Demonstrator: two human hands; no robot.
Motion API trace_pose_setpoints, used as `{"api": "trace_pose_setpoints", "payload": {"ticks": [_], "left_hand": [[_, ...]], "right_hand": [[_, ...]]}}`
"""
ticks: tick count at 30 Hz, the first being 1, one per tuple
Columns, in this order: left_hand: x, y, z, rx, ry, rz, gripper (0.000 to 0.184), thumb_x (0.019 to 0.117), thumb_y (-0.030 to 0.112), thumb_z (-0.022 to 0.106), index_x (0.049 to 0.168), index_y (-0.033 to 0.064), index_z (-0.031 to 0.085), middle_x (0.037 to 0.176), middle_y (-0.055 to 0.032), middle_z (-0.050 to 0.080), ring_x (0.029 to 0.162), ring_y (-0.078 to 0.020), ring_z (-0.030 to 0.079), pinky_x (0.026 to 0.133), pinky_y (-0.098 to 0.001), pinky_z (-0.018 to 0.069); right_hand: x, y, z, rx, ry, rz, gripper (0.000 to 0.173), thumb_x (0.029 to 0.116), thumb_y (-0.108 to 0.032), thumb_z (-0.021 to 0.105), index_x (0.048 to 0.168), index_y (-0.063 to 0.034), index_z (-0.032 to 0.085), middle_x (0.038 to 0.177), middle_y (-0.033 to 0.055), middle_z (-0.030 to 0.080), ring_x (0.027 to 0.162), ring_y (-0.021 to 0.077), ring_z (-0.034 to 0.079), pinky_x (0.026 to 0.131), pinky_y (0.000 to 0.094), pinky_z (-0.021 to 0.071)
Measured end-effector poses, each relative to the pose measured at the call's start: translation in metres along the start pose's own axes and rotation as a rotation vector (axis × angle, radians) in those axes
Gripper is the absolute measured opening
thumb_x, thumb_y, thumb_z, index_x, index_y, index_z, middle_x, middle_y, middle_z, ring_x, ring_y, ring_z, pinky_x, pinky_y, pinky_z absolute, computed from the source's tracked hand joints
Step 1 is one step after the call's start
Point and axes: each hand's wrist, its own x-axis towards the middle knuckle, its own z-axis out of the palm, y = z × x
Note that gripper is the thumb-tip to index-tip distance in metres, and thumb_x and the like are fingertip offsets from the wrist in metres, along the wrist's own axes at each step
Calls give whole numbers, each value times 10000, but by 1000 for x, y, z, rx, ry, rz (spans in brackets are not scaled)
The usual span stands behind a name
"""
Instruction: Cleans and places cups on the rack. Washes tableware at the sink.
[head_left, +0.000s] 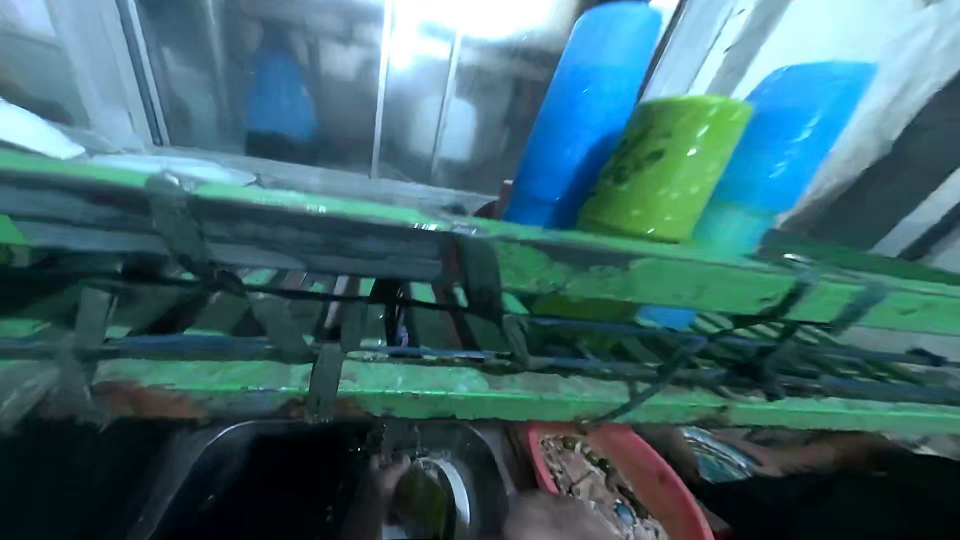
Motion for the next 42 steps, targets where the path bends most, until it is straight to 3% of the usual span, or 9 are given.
{"api": "trace_pose_setpoints", "payload": {"ticks": [5, 9, 12, 14, 18, 23, 27, 32, 42], "left_hand": [[-3, 50, 6, 179, -4, 1, 454, 1038, 329, 609, 1316, -29, 631, 1300, -235, 649, 1238, -335, 614, 1076, -512, 463], [-14, 64, -3, 13, -64, 223, 314, 998, 254, 656, 1145, -19, 706, 1100, -130, 718, 1032, -152, 676, 960, -357, 545], [-11, 73, -4, 237, -22, 99, 346, 1040, 243, 591, 1269, -4, 667, 1251, -169, 676, 1188, -220, 629, 1061, -398, 474], [-11, 76, -2, 469, 0, 78, 366, 1041, 260, 572, 1297, 20, 676, 1317, -193, 656, 1280, -292, 596, 1126, -465, 429], [-15, 67, -27, 210, 0, 281, 317, 1007, 280, 635, 1012, -22, 729, 1001, -141, 711, 952, -173, 663, 904, -363, 530], [10, 9, -97, 303, -12, 19, 449, 1125, 258, 390, 1437, -40, 514, 1460, -250, 529, 1371, -343, 502, 1158, -484, 384], [3, -60, -149, 664, -27, -286, 480, 1103, 270, 461, 1475, -33, 474, 1494, -263, 497, 1405, -393, 472, 1175, -537, 357], [-42, -102, -150, 714, -7, -406, 545, 1067, 309, 542, 1491, -25, 466, 1506, -258, 488, 1419, -405, 449, 1179, -552, 346], [2, -70, -100, 848, -17, -223, 500, 1062, 302, 526, 1461, 1, 525, 1500, -250, 501, 1401, -425, 466, 1160, -595, 362]], "right_hand": [[-13, 83, 106, 935, -85, 1147, 707, 1023, -284, 602, 1611, -66, 276, 1552, 187, 458, 1323, 292, 559, 1052, 467, 504], [-19, 103, 160, 1808, 20, 1069, 920, 777, -314, 854, 1499, -144, 310, 1215, 219, 667, 1014, 410, 709, 790, 573, 624], [7, 97, 171, 1342, 7, 1105, 855, 852, -64, 734, 1564, -98, 261, 1173, 171, 649, 933, 261, 709, 752, 413, 627], [22, 90, 184, 852, -92, 1073, 985, 794, -42, 819, 1592, -31, 242, 1419, 191, 564, 1212, 217, 622, 1004, 386, 539], [20, 93, 190, 1563, 66, 1073, 925, 730, -129, 842, 1468, -71, 288, 1061, 187, 693, 876, 322, 744, 722, 512, 655], [46, 90, 200, 1014, -12, 1222, 1095, 750, -99, 863, 1606, -70, 179, 1472, 205, 493, 1289, 262, 559, 1034, 442, 514], [49, 80, 198, 947, 236, 1025, 1163, 557, -126, 893, 1517, -8, 248, 1314, 132, 588, 1148, 112, 642, 942, 271, 571], [55, 99, 202, 727, -71, 1178, 937, 780, -83, 877, 1534, 21, 331, 1471, 228, 505, 1346, 274, 524, 1115, 429, 453], [89, 87, 168, 900, -111, 1292, 426, 1064, -322, 564, 1345, -2, 577, 1182, 157, 659, 969, 211, 674, 787, 366, 575]]}}
